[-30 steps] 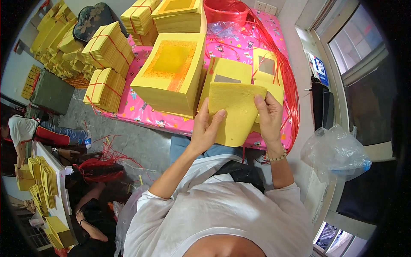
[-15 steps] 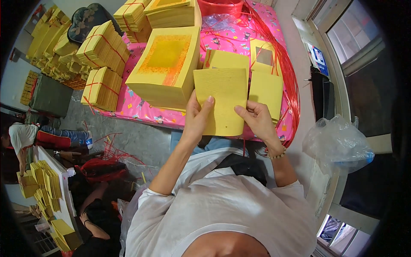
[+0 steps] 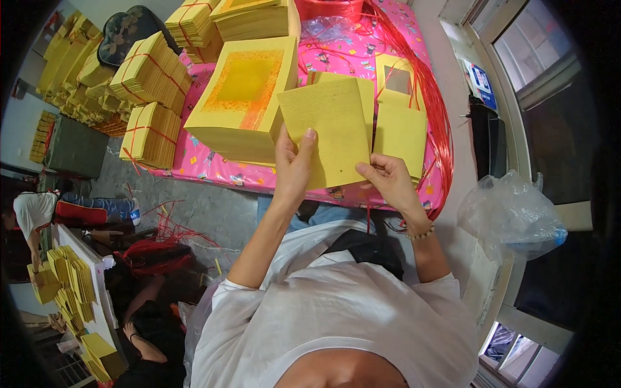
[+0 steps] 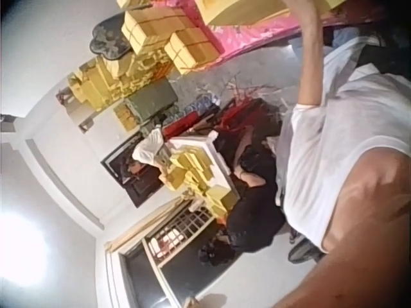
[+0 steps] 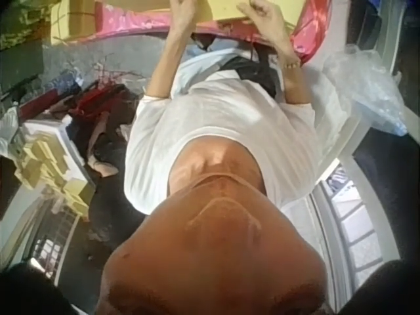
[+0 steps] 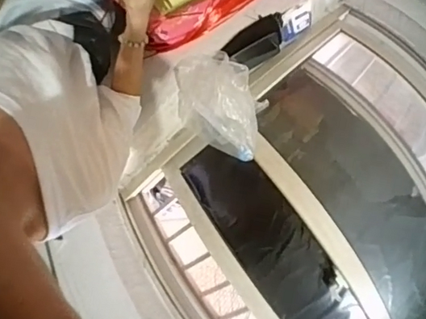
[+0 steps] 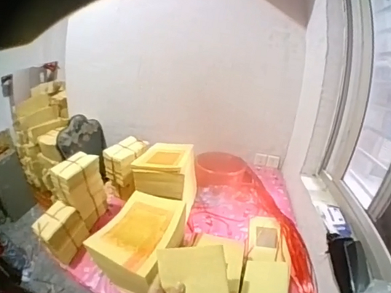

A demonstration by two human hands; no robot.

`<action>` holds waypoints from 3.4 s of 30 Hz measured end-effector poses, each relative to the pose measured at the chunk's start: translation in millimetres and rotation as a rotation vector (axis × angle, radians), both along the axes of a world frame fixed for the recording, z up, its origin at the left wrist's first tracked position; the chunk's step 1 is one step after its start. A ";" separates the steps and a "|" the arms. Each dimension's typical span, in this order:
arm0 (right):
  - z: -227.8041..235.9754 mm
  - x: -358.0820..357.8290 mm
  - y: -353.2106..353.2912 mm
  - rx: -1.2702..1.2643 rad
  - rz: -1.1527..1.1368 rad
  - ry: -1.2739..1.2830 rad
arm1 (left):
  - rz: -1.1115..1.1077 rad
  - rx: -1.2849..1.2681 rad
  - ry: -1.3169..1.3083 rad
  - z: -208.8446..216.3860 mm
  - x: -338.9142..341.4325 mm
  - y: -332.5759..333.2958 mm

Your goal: Arranging and stacking yellow Joss paper sheets on a work table.

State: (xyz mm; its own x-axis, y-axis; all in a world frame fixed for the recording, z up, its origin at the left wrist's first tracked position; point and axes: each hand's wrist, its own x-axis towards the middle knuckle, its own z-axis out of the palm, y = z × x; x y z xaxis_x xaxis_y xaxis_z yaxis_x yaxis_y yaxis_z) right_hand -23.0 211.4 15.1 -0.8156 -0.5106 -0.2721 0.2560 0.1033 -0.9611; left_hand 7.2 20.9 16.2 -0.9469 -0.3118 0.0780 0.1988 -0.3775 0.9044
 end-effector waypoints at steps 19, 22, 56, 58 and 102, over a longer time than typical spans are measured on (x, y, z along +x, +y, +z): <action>7.3 -68.8 -38.0 -0.073 -0.133 0.390 | 0.034 0.041 -0.031 -15.3 -24.1 13.0; 10.3 -86.2 -41.2 -0.021 -0.109 0.337 | -0.004 0.110 -0.124 -16.4 -19.6 11.1; 47.3 -54.0 -145.5 0.139 0.201 0.945 | 0.186 -1.357 0.159 51.3 10.4 -166.1; 47.3 -55.0 -144.8 0.131 0.204 0.906 | 0.190 -1.364 0.154 51.7 10.3 -165.5; 60.5 -88.0 -162.6 -0.355 0.188 0.742 | 0.075 -0.633 0.364 74.8 -5.2 -156.3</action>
